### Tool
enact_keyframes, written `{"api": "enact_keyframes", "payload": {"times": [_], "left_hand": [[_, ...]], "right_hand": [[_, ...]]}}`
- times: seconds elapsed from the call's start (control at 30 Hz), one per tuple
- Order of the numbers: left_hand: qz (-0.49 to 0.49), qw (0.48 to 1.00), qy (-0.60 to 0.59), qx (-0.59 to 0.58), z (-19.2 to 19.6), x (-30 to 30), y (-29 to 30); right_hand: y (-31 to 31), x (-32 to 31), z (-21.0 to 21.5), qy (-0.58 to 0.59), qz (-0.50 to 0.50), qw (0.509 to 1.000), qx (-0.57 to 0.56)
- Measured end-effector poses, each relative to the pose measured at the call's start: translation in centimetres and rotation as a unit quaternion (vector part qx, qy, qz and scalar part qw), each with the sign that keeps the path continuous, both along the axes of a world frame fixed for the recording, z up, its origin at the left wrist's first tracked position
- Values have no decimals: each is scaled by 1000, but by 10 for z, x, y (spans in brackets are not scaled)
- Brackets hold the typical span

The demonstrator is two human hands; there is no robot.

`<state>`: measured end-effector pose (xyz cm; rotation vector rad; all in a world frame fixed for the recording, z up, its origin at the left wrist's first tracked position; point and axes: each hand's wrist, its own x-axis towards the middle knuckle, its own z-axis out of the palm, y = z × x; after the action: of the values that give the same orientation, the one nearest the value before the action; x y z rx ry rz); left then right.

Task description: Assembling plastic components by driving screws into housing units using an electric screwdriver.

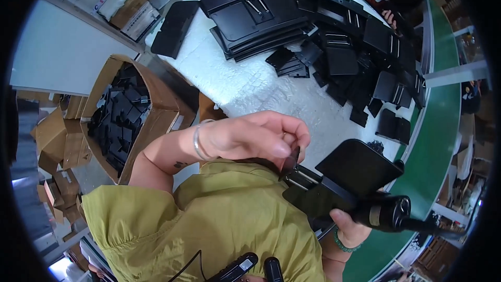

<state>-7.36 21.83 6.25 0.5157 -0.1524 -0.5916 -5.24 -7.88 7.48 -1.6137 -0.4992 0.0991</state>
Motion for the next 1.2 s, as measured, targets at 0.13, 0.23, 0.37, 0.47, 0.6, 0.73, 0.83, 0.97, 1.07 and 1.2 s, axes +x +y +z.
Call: {"api": "enact_keyframes", "payload": {"times": [0.13, 0.23, 0.37, 0.47, 0.6, 0.73, 0.83, 0.97, 1.07, 1.2], "left_hand": [[166, 980, -55, 93, 7, -9, 37], [131, 967, -74, 205, 15, -25, 1], [347, 909, 13, 229, 17, -36, 18], [605, 745, -25, 280, -2, -42, 109], [600, 627, 116, 484, -44, -67, 206], [590, 669, 172, 419, -64, -52, 209], [685, 651, 121, 304, -64, -79, 212], [765, 562, 135, 285, -62, -172, 252], [706, 430, 394, 402, -103, -249, 302], [672, 235, 224, 666, -88, -213, 233]], "right_hand": [[-7, 18, 25, 188, 213, 923, 261], [57, 24, 10, 143, 130, 956, 222], [98, 18, 22, 164, 50, 982, 77], [88, 29, 19, 147, 43, 985, 79], [81, 37, 12, 144, -2, 987, 76], [79, 35, 12, 112, 0, 989, 101], [80, 35, 18, 115, 9, 987, 108], [68, 36, 22, 122, 39, 972, 198], [86, 43, 35, 177, 97, 925, 321], [96, 69, 36, 141, 143, 900, 388]]}}
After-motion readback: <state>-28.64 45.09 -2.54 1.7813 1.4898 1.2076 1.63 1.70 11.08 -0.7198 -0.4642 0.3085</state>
